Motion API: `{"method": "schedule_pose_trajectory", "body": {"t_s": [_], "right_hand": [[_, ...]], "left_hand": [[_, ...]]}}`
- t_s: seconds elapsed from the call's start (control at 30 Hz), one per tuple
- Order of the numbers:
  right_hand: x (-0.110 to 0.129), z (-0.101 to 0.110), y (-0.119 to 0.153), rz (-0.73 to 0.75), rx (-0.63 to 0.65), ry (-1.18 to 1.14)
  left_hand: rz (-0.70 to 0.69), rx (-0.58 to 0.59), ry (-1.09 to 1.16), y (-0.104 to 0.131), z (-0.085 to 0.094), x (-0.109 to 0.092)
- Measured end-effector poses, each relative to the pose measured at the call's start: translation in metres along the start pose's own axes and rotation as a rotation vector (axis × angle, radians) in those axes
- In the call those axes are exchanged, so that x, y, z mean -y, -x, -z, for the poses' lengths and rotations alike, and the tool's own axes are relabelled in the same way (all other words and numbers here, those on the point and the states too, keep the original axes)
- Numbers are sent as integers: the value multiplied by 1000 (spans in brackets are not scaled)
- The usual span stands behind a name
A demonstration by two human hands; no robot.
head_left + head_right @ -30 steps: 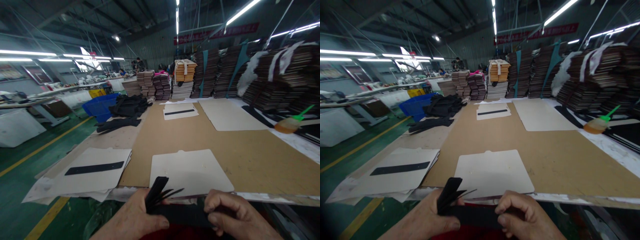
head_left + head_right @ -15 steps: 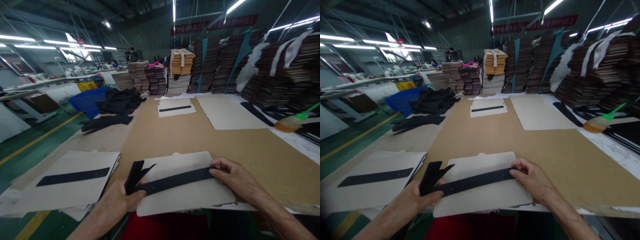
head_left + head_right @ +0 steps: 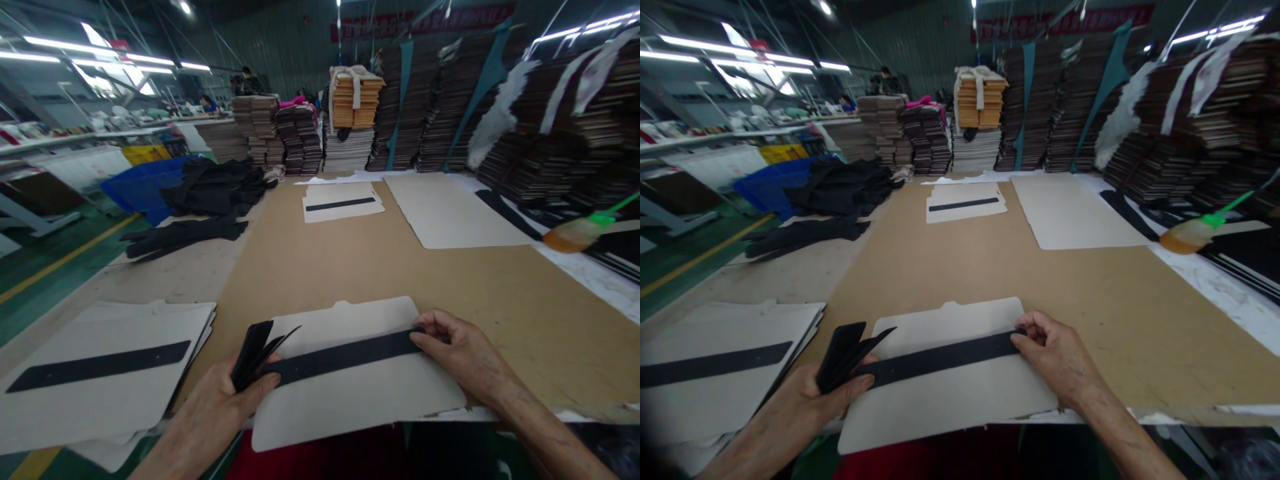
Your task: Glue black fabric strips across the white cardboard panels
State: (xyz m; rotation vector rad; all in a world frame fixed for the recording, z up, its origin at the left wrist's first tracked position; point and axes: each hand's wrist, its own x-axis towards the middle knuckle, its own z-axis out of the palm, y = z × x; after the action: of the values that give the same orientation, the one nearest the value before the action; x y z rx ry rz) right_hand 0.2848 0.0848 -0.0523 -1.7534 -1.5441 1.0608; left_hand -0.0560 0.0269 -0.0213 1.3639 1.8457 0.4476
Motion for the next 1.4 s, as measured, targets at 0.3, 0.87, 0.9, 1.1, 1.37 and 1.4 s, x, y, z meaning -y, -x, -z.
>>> {"method": "schedule_pose_trajectory", "body": {"t_s": [0.3,0.87,0.9,1.1,1.37,1.4], "right_hand": [[-3,-2,-2,4,-11,-3],[-7,-4,-2,44,-63,52],[-8,-5,-2,50,-72,64],[-9,-6,-2,95,-91,83],[-7,-7,0,157,-127,121],[-7,-7,0,157,-124,124]], "left_hand": [[0,-74,-16,-4,-4,3],[9,-59,-25,-8,-6,7],[3,-64,-31,-8,-6,7],[12,-53,-47,-9,-5,5],[27,-23,-47,-10,-6,10],[29,-27,-43,-10,-6,10]]}}
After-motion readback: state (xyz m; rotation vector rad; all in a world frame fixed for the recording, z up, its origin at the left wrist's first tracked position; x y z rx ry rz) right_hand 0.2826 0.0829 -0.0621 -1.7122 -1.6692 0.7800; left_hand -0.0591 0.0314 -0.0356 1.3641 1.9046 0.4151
